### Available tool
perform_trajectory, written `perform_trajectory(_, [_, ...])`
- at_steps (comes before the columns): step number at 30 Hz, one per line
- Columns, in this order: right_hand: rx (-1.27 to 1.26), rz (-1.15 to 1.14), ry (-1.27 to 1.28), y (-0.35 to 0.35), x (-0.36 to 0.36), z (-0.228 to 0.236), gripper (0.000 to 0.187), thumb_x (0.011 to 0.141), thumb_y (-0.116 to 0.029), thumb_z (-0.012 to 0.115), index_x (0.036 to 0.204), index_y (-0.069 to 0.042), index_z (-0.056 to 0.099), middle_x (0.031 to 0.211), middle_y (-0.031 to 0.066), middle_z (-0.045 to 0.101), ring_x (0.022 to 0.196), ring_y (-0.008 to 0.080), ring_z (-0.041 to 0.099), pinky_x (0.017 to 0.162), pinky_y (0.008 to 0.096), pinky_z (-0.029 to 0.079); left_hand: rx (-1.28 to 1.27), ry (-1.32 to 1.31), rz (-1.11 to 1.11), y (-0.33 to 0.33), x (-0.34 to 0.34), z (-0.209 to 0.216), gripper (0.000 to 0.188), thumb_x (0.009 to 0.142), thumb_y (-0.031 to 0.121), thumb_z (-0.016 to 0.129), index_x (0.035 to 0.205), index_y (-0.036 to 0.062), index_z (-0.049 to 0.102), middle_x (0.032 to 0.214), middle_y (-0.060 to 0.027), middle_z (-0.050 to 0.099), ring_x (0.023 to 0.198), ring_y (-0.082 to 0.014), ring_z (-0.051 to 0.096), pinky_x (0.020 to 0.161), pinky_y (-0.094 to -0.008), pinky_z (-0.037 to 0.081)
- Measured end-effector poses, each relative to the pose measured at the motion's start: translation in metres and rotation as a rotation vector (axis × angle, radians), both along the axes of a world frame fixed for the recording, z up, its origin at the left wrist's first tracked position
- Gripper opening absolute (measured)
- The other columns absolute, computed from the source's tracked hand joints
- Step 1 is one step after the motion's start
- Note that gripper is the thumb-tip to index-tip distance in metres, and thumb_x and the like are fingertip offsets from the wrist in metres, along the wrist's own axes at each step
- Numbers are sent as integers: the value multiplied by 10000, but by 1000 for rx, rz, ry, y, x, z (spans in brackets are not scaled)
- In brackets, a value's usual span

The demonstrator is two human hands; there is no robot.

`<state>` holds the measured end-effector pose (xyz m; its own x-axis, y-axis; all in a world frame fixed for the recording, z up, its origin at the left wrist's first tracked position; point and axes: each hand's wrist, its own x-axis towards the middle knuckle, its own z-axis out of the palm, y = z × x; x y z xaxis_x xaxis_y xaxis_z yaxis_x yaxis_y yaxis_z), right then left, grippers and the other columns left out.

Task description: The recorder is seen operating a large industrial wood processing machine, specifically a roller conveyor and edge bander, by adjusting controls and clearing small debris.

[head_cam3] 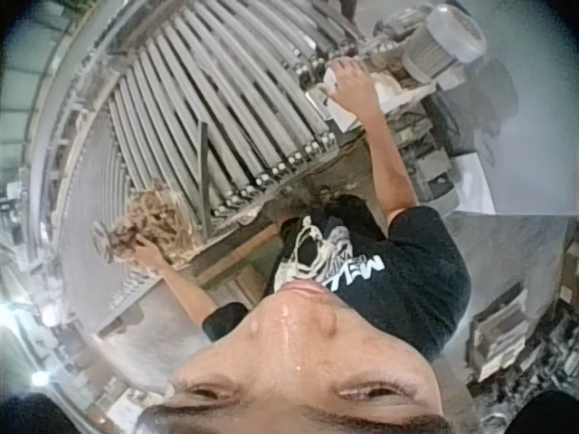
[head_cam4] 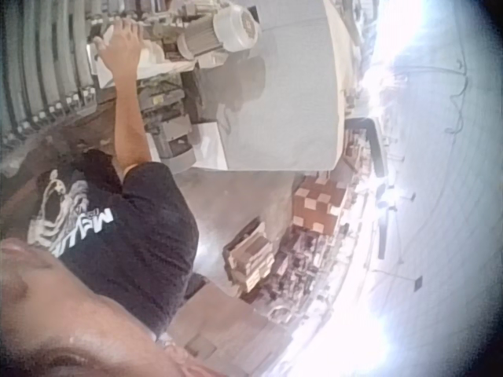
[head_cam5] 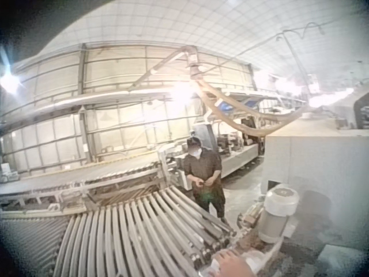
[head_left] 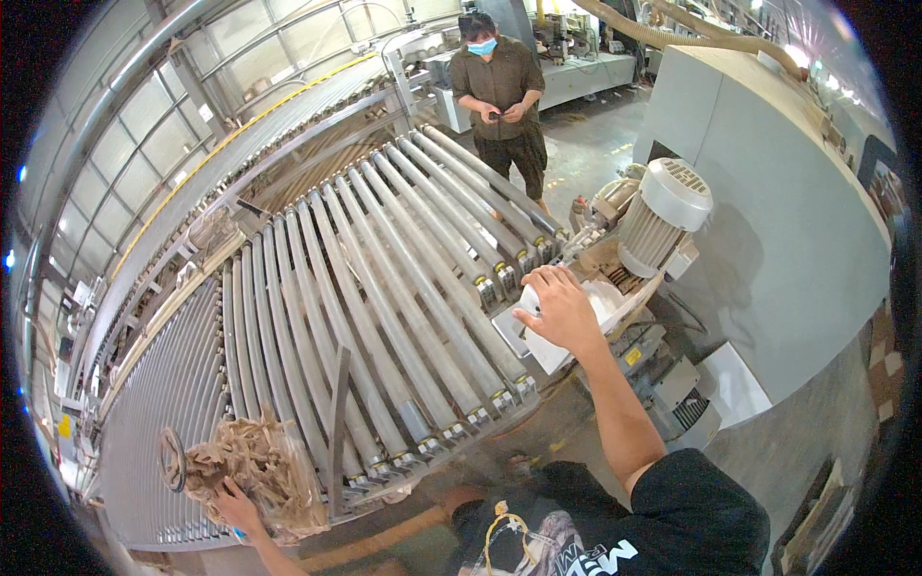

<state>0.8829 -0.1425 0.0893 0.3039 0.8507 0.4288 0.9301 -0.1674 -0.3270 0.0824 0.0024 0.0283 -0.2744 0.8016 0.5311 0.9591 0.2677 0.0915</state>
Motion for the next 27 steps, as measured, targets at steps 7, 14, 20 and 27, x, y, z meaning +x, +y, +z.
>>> perform_trajectory(7, [-7,-19,-2,-1,0,2,559,912,-423,825,1301,-54,665,1327,147,674,1366,325,567,1244,456,389,-159,-83,92,7,2,3,621,1163,531,417,1418,21,663,1460,-241,627,1316,-451,601,1070,-544,509])
perform_trajectory(14, [-38,-58,5,-4,1,1,553,911,-423,824,1316,-80,670,1361,138,671,1377,325,562,1233,457,406,-190,61,145,-4,40,25,610,1160,563,405,1340,58,696,1420,-183,649,1213,-405,654,999,-572,526])
perform_trajectory(20, [-55,-63,20,-2,-5,6,540,906,-427,833,1299,-91,674,1361,126,674,1382,323,561,1230,453,418,-48,269,149,13,-26,-18,751,1161,620,353,1244,-5,761,896,-179,703,755,-355,644,732,-505,545])
perform_trajectory(27, [-87,-74,-14,2,-6,5,536,909,-431,832,1294,-95,672,1356,122,669,1371,331,566,1235,457,421,55,131,107,15,-24,-31,733,1164,604,371,1121,-5,776,916,-167,722,701,-328,635,653,-461,549])
